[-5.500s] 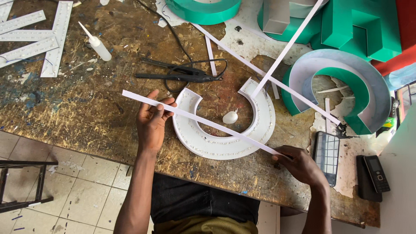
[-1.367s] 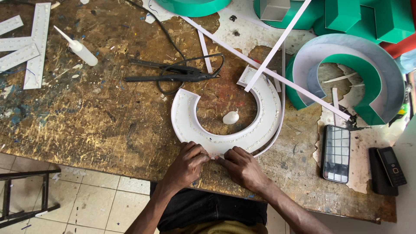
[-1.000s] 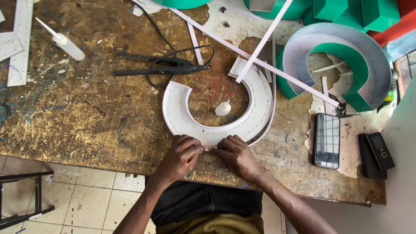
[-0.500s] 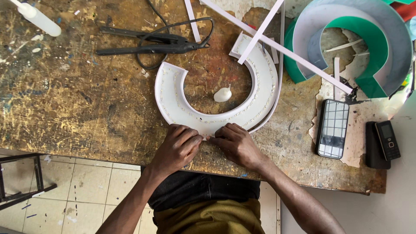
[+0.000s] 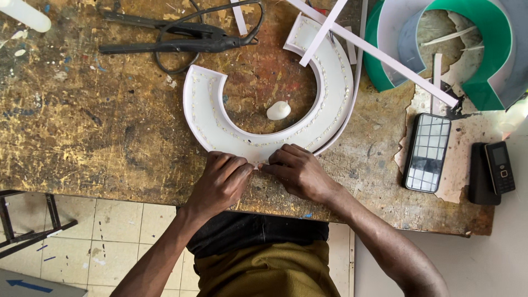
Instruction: The person applies glue from a white bottle to a curved white plastic frame and presses a flexible LED strip into place. They continue to apply adhesive and secure the strip along the curve of the frame, working on a cluttered wooden workbench.
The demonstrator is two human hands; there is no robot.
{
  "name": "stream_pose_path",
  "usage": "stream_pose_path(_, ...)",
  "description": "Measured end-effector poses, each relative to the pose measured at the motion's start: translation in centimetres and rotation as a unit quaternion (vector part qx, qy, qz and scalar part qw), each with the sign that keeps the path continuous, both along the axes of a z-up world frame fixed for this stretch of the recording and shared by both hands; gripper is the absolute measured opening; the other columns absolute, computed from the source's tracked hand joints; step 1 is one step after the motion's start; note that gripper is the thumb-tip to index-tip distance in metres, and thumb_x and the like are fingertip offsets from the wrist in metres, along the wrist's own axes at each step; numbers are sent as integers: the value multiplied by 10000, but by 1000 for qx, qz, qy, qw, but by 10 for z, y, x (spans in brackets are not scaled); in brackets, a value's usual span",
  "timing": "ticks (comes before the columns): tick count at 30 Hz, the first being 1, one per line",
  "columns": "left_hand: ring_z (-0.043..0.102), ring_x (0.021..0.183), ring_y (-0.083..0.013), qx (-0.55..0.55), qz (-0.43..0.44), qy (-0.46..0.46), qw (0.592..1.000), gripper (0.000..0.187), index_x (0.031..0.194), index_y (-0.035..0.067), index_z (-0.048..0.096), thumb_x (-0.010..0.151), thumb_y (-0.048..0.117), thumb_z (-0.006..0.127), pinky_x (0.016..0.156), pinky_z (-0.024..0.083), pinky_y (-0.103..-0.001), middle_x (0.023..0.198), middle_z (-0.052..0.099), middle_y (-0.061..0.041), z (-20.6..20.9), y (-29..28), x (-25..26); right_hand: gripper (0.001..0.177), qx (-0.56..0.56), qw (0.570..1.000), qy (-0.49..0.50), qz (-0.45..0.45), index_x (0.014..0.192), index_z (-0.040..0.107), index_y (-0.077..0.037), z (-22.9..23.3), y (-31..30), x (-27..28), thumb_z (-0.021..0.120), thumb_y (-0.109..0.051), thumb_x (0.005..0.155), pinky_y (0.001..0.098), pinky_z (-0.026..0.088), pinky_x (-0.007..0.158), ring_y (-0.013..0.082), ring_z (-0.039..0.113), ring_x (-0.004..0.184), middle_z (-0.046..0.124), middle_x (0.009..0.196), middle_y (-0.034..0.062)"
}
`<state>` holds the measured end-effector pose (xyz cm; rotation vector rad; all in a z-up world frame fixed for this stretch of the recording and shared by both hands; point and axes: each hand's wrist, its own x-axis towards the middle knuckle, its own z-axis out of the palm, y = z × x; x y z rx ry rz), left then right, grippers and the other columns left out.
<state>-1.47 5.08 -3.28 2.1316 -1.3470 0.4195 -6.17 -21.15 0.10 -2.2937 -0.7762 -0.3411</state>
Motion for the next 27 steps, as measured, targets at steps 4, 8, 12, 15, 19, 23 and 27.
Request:
stream_pose_path(4, 708, 1018, -278, 17, -8, 55, 998, 251, 1164, 81, 777, 953, -56, 781, 891, 517, -447, 1078, 716, -97, 2, 7, 0, 226, 16, 1000, 8, 24, 1045, 868, -109, -7, -6, 3, 859, 38, 873, 420, 612, 691, 295, 719, 818, 761, 929, 98)
stream_pose_path(8, 722, 1038, -313, -6, -16, 57, 998, 221, 1164, 80, 747, 981, -40, 777, 898, 532, -472, 1114, 695, -109, 2, 6, -1, 210, 30, 998, 26, 43, 1068, 851, -92, -14, -8, 2, 872, 4, 882, 458, 609, 716, 327, 718, 854, 745, 967, 111)
stream_pose_path(12, 730, 1040, -298, -1, -10, 39, 999, 180, 1160, 97, 760, 1008, 9, 800, 902, 543, -465, 1109, 699, -101, 5, 4, 1, 197, 42, 996, 59, 54, 1069, 856, -72, -10, -11, 6, 854, 9, 889, 444, 604, 740, 320, 722, 877, 756, 972, 120)
stream_pose_path(15, 724, 1016, -272, -4, -8, 37, 999, 149, 1141, 121, 775, 1012, 53, 805, 896, 542, -463, 1100, 705, -77, 1, 5, 1, 154, 46, 995, 55, 64, 1069, 844, -65, -4, -10, 8, 812, 15, 941, 447, 600, 716, 335, 712, 861, 739, 967, 121)
stream_pose_path(19, 722, 998, -265, 5, 0, 34, 999, 150, 1132, 121, 783, 1005, 45, 804, 891, 552, -452, 1090, 706, -72, 3, 4, 2, 152, 43, 996, 51, 61, 1026, 863, -54, 8, -8, 13, 823, 46, 919, 410, 604, 703, 310, 727, 831, 763, 924, 120)
stream_pose_path(23, 718, 1007, -249, 14, 4, 54, 998, 207, 1161, 142, 813, 976, 52, 834, 904, 552, -467, 1075, 728, -58, 1, 4, -1, 165, 33, 998, 34, 53, 1021, 870, -76, 8, -7, 12, 834, 38, 907, 394, 601, 686, 289, 716, 807, 760, 907, 111)
stream_pose_path(27, 721, 976, -235, 2, 5, 56, 998, 111, 1111, 149, 806, 1015, 93, 811, 848, 530, -443, 1034, 714, -38, -1, 0, 2, 171, 4, 999, 23, 47, 1031, 876, -101, 7, -8, 13, 838, 20, 916, 381, 607, 677, 279, 730, 815, 767, 905, 97)
